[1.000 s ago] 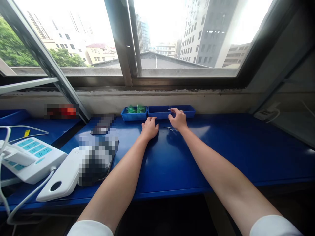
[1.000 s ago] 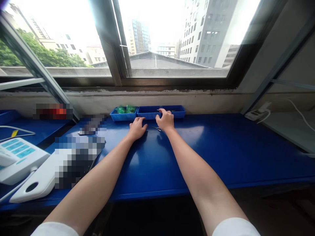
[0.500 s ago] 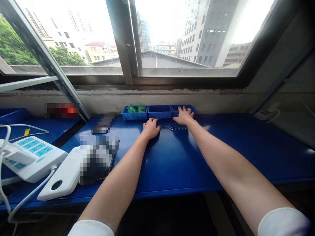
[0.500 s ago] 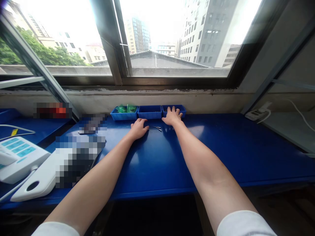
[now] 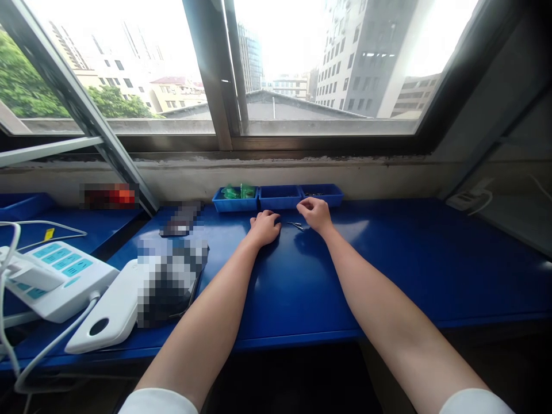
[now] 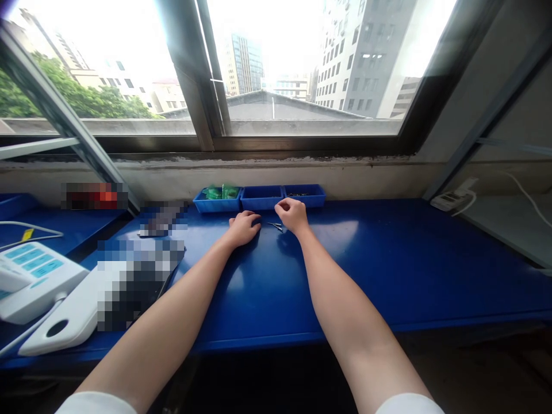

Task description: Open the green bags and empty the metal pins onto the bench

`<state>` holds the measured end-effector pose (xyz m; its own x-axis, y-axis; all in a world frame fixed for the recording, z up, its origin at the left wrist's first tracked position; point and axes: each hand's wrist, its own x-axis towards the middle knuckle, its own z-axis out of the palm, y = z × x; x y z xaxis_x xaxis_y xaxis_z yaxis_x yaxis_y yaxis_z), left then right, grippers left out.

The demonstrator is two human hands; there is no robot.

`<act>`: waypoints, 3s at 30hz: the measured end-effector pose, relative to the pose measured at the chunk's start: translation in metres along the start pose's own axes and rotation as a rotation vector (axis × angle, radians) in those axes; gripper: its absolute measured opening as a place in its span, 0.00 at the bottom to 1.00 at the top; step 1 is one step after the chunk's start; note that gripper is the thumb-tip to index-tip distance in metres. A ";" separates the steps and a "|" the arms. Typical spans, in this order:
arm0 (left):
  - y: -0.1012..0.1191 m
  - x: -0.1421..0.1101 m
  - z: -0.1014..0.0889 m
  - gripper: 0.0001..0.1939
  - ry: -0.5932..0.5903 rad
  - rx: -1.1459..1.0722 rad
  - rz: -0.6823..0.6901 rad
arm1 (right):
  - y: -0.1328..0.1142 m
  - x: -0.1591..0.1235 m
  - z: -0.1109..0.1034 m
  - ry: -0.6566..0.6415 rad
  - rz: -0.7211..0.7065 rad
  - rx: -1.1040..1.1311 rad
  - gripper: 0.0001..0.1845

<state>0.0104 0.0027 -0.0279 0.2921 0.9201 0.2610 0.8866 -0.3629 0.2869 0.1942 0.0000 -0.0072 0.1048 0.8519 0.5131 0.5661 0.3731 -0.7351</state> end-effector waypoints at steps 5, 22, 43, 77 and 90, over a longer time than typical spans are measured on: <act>0.000 0.000 0.001 0.18 0.005 0.003 0.012 | 0.004 -0.005 0.002 -0.212 -0.042 -0.198 0.07; 0.002 -0.001 0.001 0.16 -0.007 0.003 0.012 | 0.017 -0.008 0.018 -0.312 -0.042 -0.351 0.06; 0.015 -0.005 -0.012 0.17 0.180 -0.174 0.088 | -0.004 -0.015 0.019 -0.241 -0.055 0.101 0.12; 0.009 -0.005 -0.002 0.13 0.081 -0.108 -0.003 | 0.022 0.013 -0.007 0.006 0.148 -0.515 0.42; 0.010 -0.007 -0.003 0.15 0.024 -0.045 0.015 | 0.012 -0.001 0.002 -0.014 0.000 -0.417 0.27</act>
<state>0.0162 -0.0076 -0.0239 0.2961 0.9109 0.2874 0.8651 -0.3833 0.3235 0.1993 0.0036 -0.0171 0.0949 0.8580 0.5048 0.8491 0.1950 -0.4910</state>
